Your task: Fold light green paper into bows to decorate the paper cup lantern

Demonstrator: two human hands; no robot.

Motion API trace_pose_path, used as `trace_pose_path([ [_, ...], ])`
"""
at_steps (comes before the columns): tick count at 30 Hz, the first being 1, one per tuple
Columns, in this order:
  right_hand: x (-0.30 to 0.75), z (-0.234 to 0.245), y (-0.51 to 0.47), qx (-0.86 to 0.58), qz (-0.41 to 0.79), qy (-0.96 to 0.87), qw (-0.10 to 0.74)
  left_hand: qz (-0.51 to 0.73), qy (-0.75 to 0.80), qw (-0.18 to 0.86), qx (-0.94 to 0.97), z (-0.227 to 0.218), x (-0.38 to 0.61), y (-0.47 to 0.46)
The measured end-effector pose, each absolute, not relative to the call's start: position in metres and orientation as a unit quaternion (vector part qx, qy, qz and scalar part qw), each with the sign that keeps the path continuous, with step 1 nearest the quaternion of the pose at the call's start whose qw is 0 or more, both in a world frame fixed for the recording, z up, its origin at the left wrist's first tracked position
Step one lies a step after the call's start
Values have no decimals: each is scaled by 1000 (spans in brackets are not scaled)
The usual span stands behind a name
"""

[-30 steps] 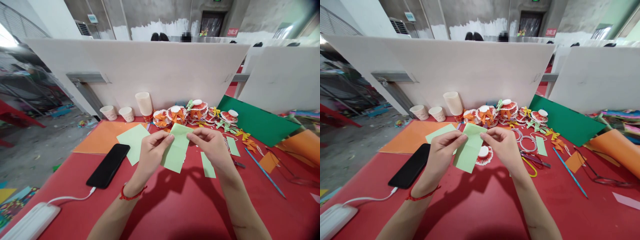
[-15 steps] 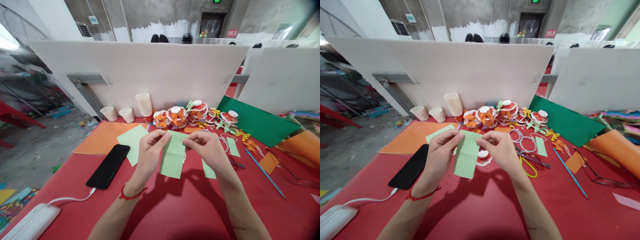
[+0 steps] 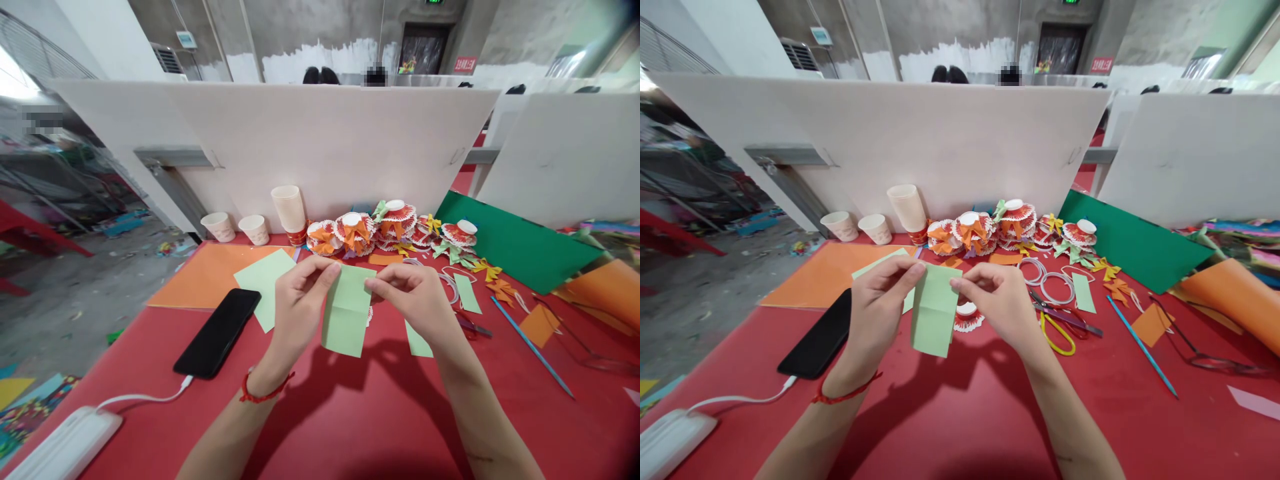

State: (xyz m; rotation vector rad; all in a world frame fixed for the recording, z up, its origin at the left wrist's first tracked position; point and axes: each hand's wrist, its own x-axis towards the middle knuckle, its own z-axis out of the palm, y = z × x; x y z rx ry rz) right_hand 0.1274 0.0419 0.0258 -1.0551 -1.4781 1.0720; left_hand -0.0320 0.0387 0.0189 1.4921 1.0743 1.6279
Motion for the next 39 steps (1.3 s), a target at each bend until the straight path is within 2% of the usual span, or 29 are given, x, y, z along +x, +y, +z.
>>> trace_pose_path([
  [6,128,24,43,-437,439,-613,490,605,447,276,598,22,-32,37],
  [12,126,25,43,-449,375,-609,536,565,445,380,581,20,-26,39],
  [14,126,25,43,-450,366,-609,541,558,443,384,587,20,-25,39],
  [21,130,22,45,-449,389,-632,497,547,467,303,626,20,-30,42],
  [28,130,23,45,-452,390,-643,480,553,437,365,609,21,-32,45],
  [35,128,27,40,-443,406,-641,477,587,465,277,602,22,-30,39],
  [39,130,28,40,-439,411,-639,481,586,465,265,608,23,-31,38],
])
